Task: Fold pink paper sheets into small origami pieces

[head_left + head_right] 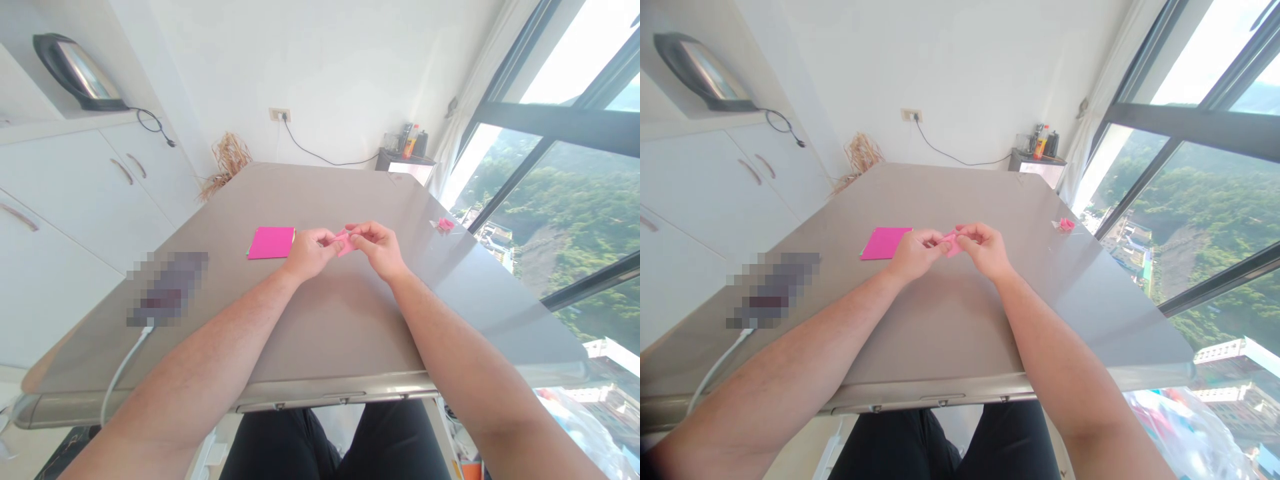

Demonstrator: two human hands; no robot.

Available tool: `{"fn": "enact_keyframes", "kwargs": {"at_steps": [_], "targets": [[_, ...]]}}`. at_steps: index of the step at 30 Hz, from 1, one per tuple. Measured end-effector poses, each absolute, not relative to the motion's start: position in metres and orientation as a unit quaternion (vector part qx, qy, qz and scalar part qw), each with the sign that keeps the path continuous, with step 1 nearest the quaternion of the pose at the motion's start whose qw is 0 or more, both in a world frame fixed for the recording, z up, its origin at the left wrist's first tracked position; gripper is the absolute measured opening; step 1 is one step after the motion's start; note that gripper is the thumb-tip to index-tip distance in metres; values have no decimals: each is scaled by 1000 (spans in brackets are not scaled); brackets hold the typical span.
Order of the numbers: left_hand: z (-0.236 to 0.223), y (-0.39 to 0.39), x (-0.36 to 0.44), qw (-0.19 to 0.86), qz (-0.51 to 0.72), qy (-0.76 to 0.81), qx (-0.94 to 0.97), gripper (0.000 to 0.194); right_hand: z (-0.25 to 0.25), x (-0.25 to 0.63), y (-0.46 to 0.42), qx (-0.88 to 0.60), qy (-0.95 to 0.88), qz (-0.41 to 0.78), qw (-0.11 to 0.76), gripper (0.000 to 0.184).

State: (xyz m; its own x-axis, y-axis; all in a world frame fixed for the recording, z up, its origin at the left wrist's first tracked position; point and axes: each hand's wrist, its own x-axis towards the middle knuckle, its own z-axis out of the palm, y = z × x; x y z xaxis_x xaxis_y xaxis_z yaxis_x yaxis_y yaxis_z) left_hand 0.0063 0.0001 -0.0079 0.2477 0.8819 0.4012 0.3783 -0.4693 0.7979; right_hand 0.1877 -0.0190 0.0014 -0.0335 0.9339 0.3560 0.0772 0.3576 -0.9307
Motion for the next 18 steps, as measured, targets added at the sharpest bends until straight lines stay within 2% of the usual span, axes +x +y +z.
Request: {"fn": "enact_keyframes", "kwargs": {"at_steps": [5, 10, 18], "targets": [[-5, -5, 10, 306, 439, 413, 737, 35, 1, 187, -19, -447, -635, 342, 530, 11], [-5, -10, 14, 313, 437, 391, 747, 36, 1, 185, -20, -444, -647, 323, 530, 15], [-11, -6, 13, 325, 434, 376, 751, 32, 2, 182, -23, -460, -648, 299, 529, 12]]}}
